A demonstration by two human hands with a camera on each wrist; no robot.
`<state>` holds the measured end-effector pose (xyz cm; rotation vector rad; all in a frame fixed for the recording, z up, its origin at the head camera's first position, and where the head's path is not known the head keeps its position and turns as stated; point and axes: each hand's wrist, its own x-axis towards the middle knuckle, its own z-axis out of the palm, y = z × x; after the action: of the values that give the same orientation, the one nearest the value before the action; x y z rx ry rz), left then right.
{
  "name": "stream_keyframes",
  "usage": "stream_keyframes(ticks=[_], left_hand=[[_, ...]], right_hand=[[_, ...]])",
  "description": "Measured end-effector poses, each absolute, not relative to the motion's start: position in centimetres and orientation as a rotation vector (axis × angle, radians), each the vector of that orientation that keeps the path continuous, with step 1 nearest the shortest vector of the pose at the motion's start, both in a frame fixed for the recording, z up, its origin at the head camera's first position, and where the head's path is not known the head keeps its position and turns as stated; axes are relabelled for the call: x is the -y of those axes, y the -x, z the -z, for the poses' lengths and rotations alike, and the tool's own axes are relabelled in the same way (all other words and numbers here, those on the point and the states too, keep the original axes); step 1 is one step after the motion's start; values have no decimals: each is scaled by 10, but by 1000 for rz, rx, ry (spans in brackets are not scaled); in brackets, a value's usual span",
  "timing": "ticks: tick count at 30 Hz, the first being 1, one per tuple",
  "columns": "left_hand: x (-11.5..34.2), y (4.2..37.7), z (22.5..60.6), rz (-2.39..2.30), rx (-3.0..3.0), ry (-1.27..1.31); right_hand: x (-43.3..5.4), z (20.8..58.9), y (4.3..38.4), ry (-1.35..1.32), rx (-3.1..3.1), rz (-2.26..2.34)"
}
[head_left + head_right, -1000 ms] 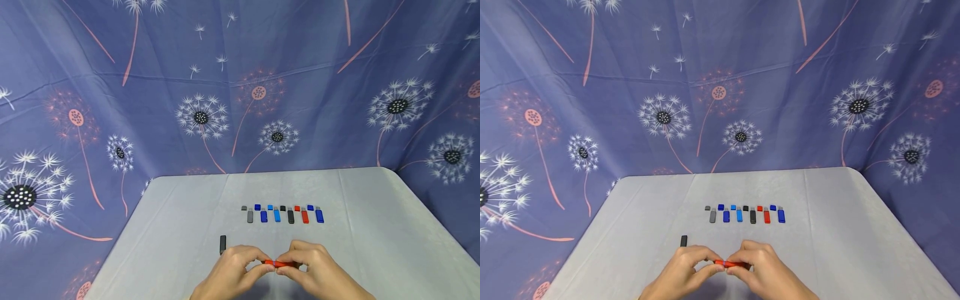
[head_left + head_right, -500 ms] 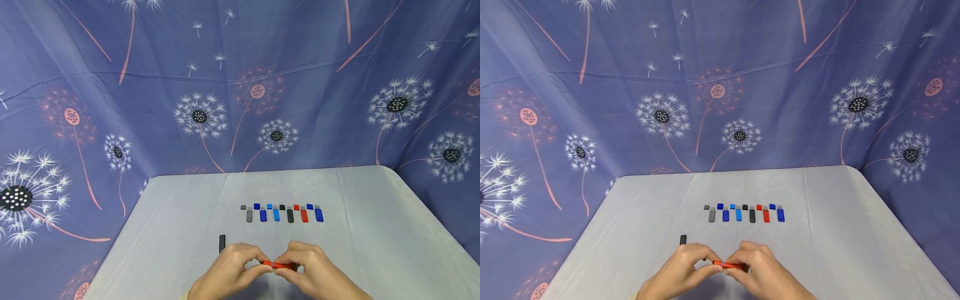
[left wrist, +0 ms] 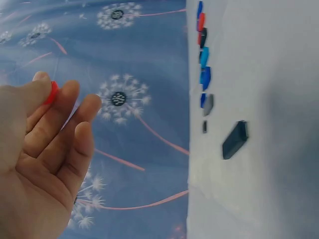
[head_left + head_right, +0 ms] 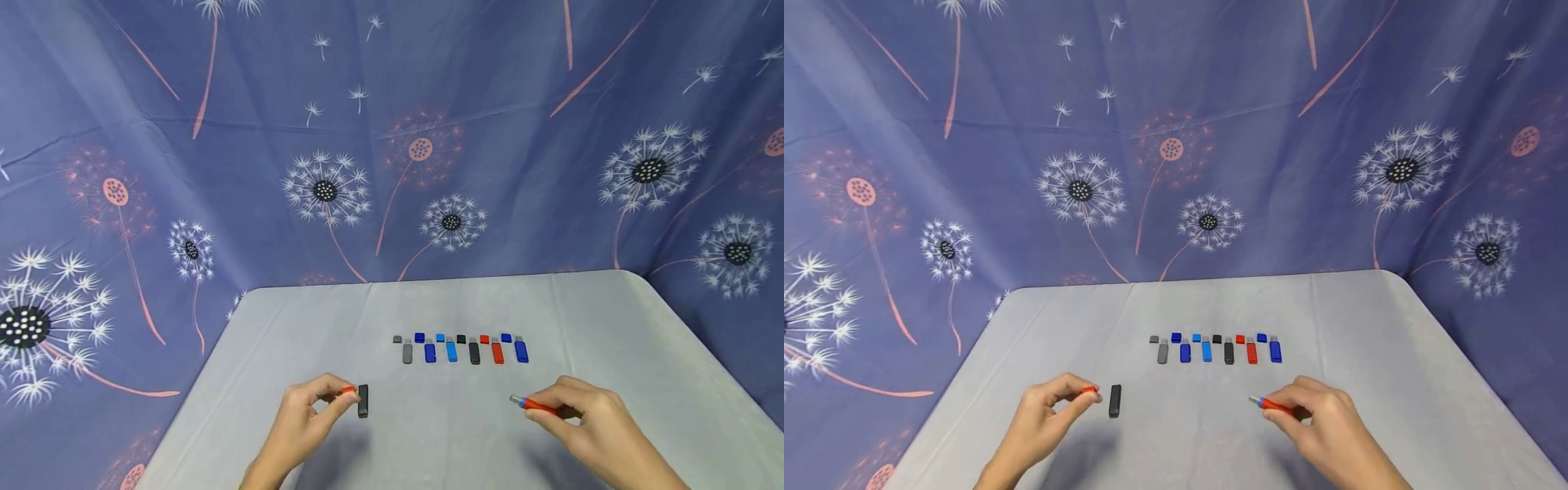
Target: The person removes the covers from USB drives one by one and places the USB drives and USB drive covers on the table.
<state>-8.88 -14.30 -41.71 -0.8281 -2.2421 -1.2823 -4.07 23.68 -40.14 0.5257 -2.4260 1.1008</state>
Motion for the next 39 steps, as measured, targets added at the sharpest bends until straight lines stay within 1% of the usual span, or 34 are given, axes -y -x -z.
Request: stream_keyframes(ticks=[3, 8, 12, 17, 28, 35, 39], left_hand=[[147, 91, 420, 1288, 2281, 886], [137, 94, 422, 1344, 2200, 971], [131, 98, 420, 1342, 2153, 1015], [126, 103, 419, 1300, 2141, 1002], [122, 112, 419, 1353, 2189, 716], [119, 115, 412, 1547, 2288, 435], [117, 116, 407, 1574, 2295, 389]], right_hand=[[-244, 401, 42, -504, 2414, -1079], [-238, 402, 48, -454, 2407, -1062], [-234, 403, 52, -355, 2424, -1088], [-232, 402, 60, -201, 2518, -1179], [-245, 414, 95, -80, 2566, -1307], [-249, 423, 112, -82, 2533, -1352], [-245, 423, 119, -77, 2535, -1326]])
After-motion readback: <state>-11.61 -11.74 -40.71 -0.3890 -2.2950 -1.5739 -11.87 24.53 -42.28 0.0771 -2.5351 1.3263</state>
